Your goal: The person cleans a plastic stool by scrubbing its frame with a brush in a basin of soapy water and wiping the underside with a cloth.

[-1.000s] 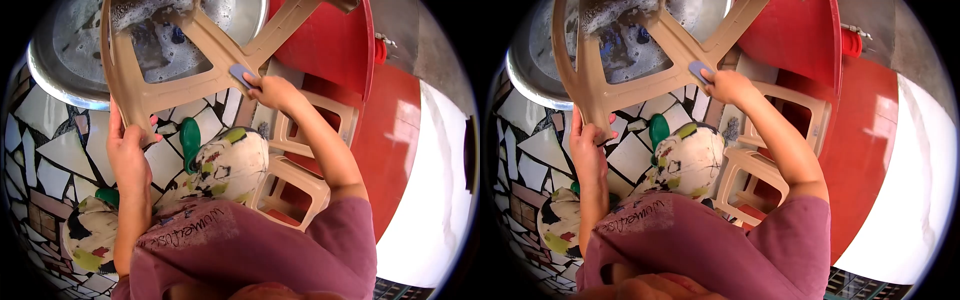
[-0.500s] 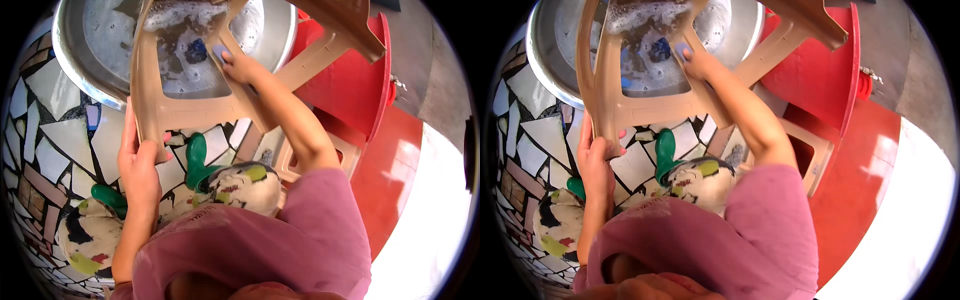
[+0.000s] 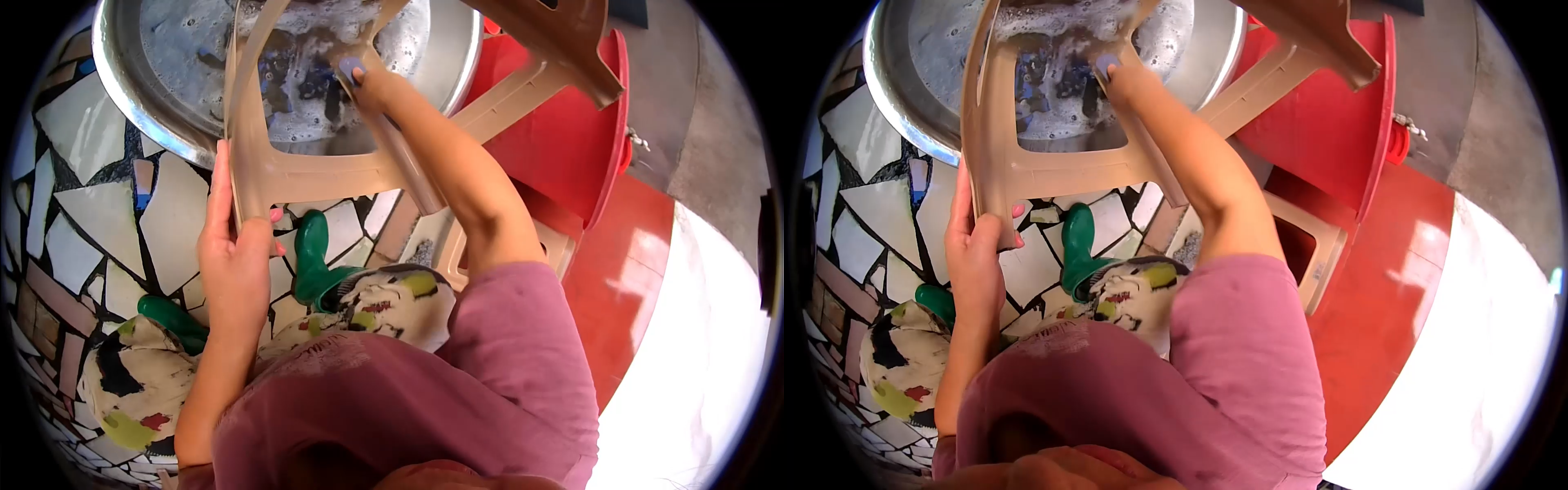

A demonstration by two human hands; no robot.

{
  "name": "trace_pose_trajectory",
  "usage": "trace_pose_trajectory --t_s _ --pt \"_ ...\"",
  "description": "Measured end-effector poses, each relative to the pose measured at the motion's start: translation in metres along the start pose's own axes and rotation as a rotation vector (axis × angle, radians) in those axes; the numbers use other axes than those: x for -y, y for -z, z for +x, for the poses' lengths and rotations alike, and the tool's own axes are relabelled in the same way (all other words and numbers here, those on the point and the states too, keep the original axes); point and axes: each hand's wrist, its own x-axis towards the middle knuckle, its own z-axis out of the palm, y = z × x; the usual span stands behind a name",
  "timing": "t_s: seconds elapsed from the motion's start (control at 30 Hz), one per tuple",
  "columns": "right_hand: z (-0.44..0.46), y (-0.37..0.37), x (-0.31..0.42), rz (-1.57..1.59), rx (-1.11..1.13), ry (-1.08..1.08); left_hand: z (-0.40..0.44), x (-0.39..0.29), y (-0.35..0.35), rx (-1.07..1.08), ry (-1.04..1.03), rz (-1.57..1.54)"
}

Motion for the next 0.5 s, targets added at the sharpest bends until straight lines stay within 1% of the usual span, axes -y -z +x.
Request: trace_pose_trajectory --t_s 0.03,0.07,0.1,0.17,0.23,0.27,0.33,0.37,0.43,0.47,0.5 --pt "-0.037 0.015 -0.003 -0.151 0.069 0.058 0.0 -0.003 -0.003 0.004 -0.032 -0.002" --pt "-0.077 0.029 -0.01 -0.169 0.074 0.023 0.0 -0.003 -0.005 0.013 -0.035 -0.021" --pt "-0.119 0.039 -0.018 -0.184 0.083 -0.009 -0.002 -0.001 -0.007 0.036 -0.148 0.088" --pt "-0.191 0.044 -0.035 -0.219 0.049 -0.135 -0.008 -0.002 -0.009 0.067 -0.265 0.153" --pt "-0.236 0.034 -0.053 -0.235 0.069 -0.145 -0.013 -0.007 -0.011 0.118 -0.369 0.241" --pt "-0.243 0.025 -0.058 -0.244 0.091 -0.141 -0.016 -0.009 -0.013 0.151 -0.412 0.303" --pt "-0.208 0.008 -0.063 -0.246 0.008 -0.044 -0.023 -0.006 -0.01 0.154 -0.352 0.328" --pt "-0.179 0.007 -0.056 -0.222 -0.014 -0.066 -0.024 -0.003 -0.01 0.192 -0.409 0.369" --pt "-0.104 0.005 -0.05 -0.17 -0.119 -0.017 -0.027 -0.007 -0.011 0.209 -0.456 0.372" --pt "-0.097 0.005 -0.041 -0.175 -0.125 -0.009 -0.028 -0.008 -0.012 0.218 -0.479 0.374" --pt "-0.089 0.012 -0.03 -0.171 -0.11 -0.024 -0.027 -0.01 -0.011 0.18 -0.519 0.424"
